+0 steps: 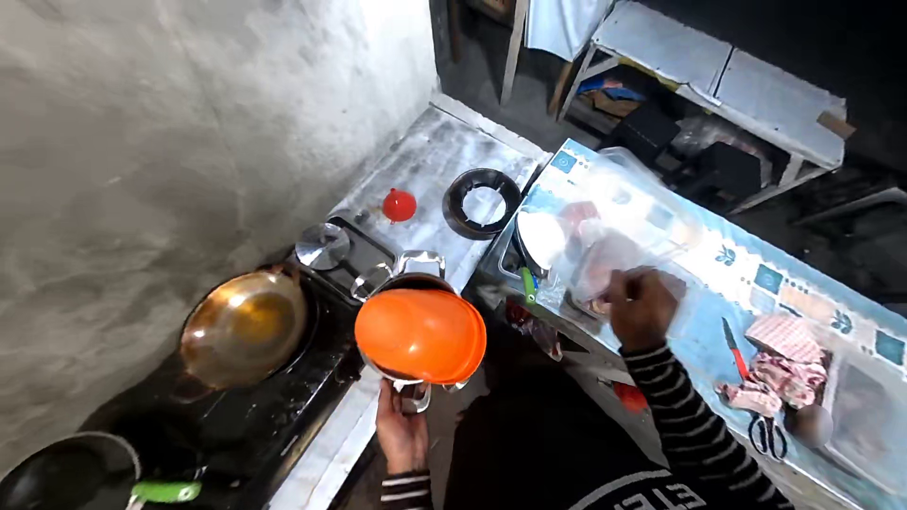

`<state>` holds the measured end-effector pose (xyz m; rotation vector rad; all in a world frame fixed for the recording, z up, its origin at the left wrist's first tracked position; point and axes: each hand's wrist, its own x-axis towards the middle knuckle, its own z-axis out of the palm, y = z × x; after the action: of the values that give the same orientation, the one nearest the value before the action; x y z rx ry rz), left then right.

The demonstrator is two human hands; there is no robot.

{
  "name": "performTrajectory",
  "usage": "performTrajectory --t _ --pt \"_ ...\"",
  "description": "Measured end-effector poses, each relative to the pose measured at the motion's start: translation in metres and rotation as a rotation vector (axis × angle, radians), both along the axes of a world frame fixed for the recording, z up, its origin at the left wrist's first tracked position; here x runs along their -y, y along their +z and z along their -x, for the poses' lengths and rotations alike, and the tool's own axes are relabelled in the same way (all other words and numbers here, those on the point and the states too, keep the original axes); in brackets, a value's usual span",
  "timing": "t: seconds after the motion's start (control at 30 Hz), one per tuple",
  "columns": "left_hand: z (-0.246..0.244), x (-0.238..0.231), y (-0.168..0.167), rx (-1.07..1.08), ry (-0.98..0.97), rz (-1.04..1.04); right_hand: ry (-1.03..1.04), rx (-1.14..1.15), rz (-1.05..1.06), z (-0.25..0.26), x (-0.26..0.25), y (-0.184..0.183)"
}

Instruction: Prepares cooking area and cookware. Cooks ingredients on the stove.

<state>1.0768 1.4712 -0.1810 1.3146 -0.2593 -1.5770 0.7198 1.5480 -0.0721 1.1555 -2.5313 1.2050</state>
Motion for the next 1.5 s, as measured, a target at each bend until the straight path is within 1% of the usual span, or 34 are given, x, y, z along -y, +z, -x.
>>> performTrajectory --t 0.07,0.17,0.3,0.43,0.5,0.57,0.63,0.73,0.8,0.87,0.97,1.03,1.1,1.13,1.23,1.3,1.37,1.43,1.5 --pt "0.014 0.022 -0.005 -0.003 -0.025 -0.025 -0.107 0.059 -0.064 0.018 0.0 -0.003" --pt "0.035 0.048 -0.017 -0.014 -0.072 -0.035 -0.142 0.21 -0.191 0.023 0.006 -0.013" --pt "0.054 0.081 -0.04 -0.027 -0.098 -0.04 -0.14 0.364 -0.315 0.019 0.026 -0.028" --pt "0.067 0.106 -0.062 -0.045 -0.104 -0.062 -0.079 0.505 -0.444 0.026 0.047 -0.039" --pt "0.072 0.115 -0.069 -0.043 -0.106 -0.079 -0.018 0.525 -0.538 0.029 0.057 -0.047" --pt "0.078 0.123 -0.073 -0.016 -0.111 -0.096 0.057 0.516 -0.683 0.034 0.065 -0.057" --pt "0.083 0.129 -0.08 -0.013 -0.114 -0.097 0.117 0.469 -0.827 0.038 0.073 -0.065" --pt "0.091 0.138 -0.09 -0.04 -0.099 -0.099 0.155 0.367 -0.933 0.044 0.076 -0.076" --pt "0.096 0.143 -0.095 -0.055 -0.078 -0.123 0.189 0.321 -1.002 0.05 0.075 -0.073" --pt "0.099 0.146 -0.102 -0.065 -0.069 -0.132 0.227 0.341 -1.102 0.06 0.072 -0.065" --pt "0.102 0.148 -0.115 -0.082 -0.04 -0.122 0.244 0.478 -1.223 0.068 0.07 -0.042" --pt "0.104 0.149 -0.12 -0.088 -0.019 -0.096 0.317 0.547 -1.248 0.067 0.076 -0.025" --pt "0.108 0.154 -0.123 -0.117 0.004 -0.088 0.438 0.578 -1.225 0.056 0.091 -0.01" --pt "0.11 0.156 -0.124 -0.142 0.008 -0.082 0.514 0.559 -1.204 0.046 0.1 -0.004" --pt "0.11 0.162 -0.135 -0.19 -0.063 -0.003 0.825 0.314 -1.145 0.011 0.132 0.002" --pt "0.1 0.162 -0.141 -0.17 -0.127 0.005 1.059 0.187 -1.055 -0.03 0.163 0.007" --pt "0.085 0.155 -0.141 -0.096 -0.153 -0.051 1.191 0.165 -1.015 -0.08 0.199 -0.002" --pt "0.067 0.138 -0.131 0.038 -0.135 -0.137 1.248 0.2 -1.035 -0.13 0.241 -0.026" --pt "0.05 0.122 -0.123 0.161 -0.06 -0.245 1.267 0.167 -1.095 -0.177 0.286 -0.053"
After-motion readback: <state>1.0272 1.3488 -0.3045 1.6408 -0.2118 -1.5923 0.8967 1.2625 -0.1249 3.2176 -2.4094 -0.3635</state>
